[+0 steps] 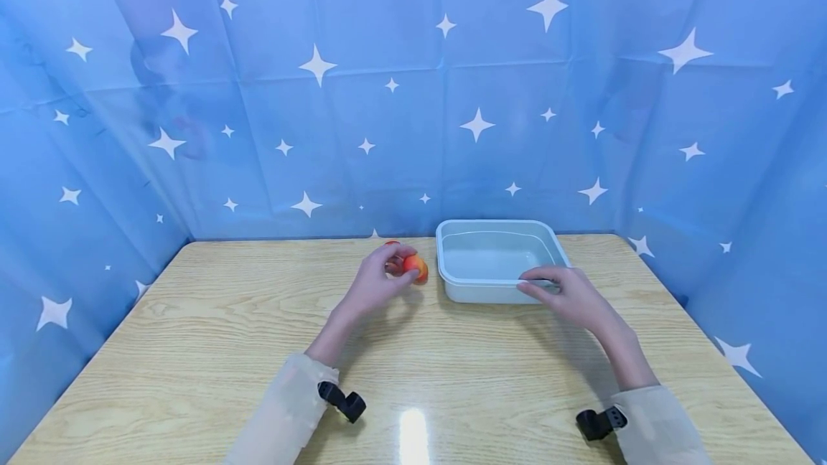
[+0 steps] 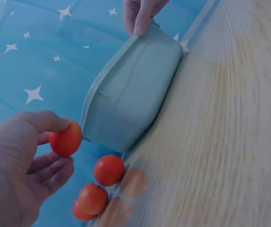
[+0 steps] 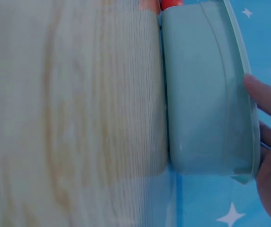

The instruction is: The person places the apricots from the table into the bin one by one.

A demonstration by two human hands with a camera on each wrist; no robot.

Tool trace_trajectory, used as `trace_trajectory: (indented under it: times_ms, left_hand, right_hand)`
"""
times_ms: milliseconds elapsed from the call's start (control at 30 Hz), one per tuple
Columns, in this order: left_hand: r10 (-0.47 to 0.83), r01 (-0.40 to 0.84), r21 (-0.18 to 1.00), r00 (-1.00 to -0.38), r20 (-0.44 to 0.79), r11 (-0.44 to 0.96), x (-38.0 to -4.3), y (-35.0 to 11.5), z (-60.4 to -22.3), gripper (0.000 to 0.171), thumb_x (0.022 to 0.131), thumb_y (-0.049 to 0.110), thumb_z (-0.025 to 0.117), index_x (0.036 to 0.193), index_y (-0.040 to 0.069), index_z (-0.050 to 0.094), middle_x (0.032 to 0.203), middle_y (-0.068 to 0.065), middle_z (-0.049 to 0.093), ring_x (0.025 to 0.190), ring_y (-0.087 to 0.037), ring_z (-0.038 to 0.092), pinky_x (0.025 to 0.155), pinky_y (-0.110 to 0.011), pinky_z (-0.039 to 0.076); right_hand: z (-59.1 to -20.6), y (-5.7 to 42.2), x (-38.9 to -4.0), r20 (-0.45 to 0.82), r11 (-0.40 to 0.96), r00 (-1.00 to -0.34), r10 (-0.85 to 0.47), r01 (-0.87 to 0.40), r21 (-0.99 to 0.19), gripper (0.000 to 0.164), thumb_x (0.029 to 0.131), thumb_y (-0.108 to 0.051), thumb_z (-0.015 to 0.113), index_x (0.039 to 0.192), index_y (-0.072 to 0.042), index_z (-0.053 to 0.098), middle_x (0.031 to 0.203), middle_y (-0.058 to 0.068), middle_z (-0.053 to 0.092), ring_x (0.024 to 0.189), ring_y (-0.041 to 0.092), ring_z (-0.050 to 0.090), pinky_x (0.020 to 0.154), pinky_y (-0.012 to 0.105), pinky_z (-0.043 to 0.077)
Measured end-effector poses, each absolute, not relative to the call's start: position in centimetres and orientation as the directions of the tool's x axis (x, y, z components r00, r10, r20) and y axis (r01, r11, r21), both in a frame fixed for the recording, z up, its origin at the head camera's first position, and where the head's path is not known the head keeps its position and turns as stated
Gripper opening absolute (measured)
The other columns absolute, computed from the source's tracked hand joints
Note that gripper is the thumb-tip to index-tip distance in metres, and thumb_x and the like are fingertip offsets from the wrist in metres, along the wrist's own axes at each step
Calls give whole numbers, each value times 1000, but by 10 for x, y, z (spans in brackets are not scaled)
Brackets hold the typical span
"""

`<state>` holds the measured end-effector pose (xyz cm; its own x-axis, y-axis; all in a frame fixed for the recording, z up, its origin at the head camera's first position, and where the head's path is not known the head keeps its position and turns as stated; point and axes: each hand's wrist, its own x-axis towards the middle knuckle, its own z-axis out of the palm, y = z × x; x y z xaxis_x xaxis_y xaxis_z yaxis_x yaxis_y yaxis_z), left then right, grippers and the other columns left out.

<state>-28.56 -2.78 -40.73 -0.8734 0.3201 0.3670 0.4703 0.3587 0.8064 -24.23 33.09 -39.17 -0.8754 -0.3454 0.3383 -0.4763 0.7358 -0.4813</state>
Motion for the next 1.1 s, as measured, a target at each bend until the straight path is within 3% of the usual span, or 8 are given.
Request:
trace_trajectory:
  times_ms: [267,667,967,1100]
  left_hand:
    - [309,503,807,-856,415,309,-286,-21,-403,34,90,6,75,122,0,65,111,-10,65,94,-23,60,84,-41,56]
    - [297,486,815,-866,402,315,-282,-16,-397,37,91,10,75,126,5,65,115,-6,64,94,-18,61,78,-25,55]
    - [306,517,804,-848,433,294,-283,-9,-395,36,90,10,76,125,5,66,116,-7,65,97,-19,61,85,-40,58]
    - [312,532,798,-838,448,283,-283,-5,-393,36,90,12,77,124,5,66,115,-7,65,97,-18,62,84,-35,58]
  right_hand:
    - [-392,330,-243,340,737,-874,-346,-478,-477,20,95,-21,72,112,-14,77,107,2,74,100,9,65,80,35,56]
    - [-392,330,-243,349,736,-870,-348,-484,-473,18,94,-20,73,111,-15,78,106,0,74,99,6,64,80,34,56]
    - [-392,331,-243,359,735,-866,-348,-489,-469,18,94,-19,73,111,-14,78,105,0,74,98,5,64,80,32,56]
    - [-393,332,-243,353,736,-869,-347,-486,-472,19,94,-20,73,112,-14,77,106,0,74,99,6,64,80,34,56]
